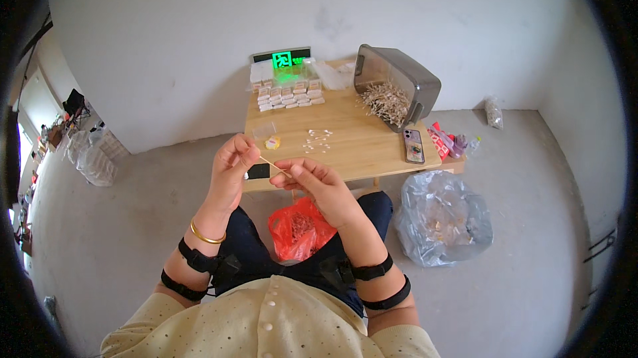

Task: Picking up cotton swabs, counting them, and placing them into a small plastic bag.

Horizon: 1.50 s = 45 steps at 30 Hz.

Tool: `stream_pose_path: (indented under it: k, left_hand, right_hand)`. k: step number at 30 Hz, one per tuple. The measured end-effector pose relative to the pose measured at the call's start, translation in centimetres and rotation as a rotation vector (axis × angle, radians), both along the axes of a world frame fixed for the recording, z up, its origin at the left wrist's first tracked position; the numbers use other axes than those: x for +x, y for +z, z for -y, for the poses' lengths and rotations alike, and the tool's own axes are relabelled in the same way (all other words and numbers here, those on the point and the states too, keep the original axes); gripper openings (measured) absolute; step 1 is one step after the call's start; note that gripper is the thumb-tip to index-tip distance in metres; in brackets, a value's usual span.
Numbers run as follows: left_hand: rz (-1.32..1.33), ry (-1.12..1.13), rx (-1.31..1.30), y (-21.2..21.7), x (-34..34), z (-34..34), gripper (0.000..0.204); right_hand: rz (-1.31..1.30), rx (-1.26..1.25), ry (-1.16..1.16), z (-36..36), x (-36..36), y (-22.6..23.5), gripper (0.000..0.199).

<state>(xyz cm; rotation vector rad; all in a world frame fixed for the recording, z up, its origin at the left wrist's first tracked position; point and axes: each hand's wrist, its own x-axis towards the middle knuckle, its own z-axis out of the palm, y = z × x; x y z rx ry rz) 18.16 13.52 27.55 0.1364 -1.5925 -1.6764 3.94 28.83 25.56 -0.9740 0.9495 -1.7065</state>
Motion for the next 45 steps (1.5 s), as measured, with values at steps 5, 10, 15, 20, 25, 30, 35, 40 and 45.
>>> stream_pose_path:
  k: [5,10,15,20,25,30,35,40,45]
  left_hand:
    - [0.044,0.087,-0.113,-0.1,0.0,-1.0,0.014]
    - [0.089,0.064,-0.176,1.1,0.6,-2.0,0.017]
    - [0.094,0.017,-0.157,1.1,0.9,-1.4,0.020]
    - [0.068,-0.008,-0.134,0.7,1.4,-0.3,0.010]
    - [0.104,0.024,-0.151,-0.9,1.1,1.2,0.010]
    - [0.109,0.021,-0.130,-3.6,0.1,3.9,0.007]
    - [0.122,0.021,-0.054,-6.5,-2.1,5.8,0.008]
    - [0.180,0.047,-0.077,-9.2,-2.9,7.3,0.012]
    - [0.214,0.076,-0.005,-9.2,-3.3,9.0,0.026]
  right_hand:
    - [-0.241,-0.018,-0.275,0.1,0.9,-0.4,0.014]
    - [-0.167,-0.105,-0.314,-0.2,0.9,0.1,0.012]
    - [-0.181,-0.110,-0.278,-0.1,1.4,0.6,0.013]
    - [-0.205,-0.070,-0.195,0.9,1.5,0.3,0.021]
    - [-0.200,0.024,-0.087,2.1,0.9,-0.6,0.026]
    - [-0.187,0.070,-0.143,4.9,0.6,-1.4,0.019]
    - [-0.187,0.160,-0.149,6.5,-1.5,-3.8,0.013]
    - [-0.245,0.266,-0.174,7.7,-2.6,-5.3,0.012]
    - [-0.415,0.346,-0.286,7.9,-4.3,-5.7,0.011]
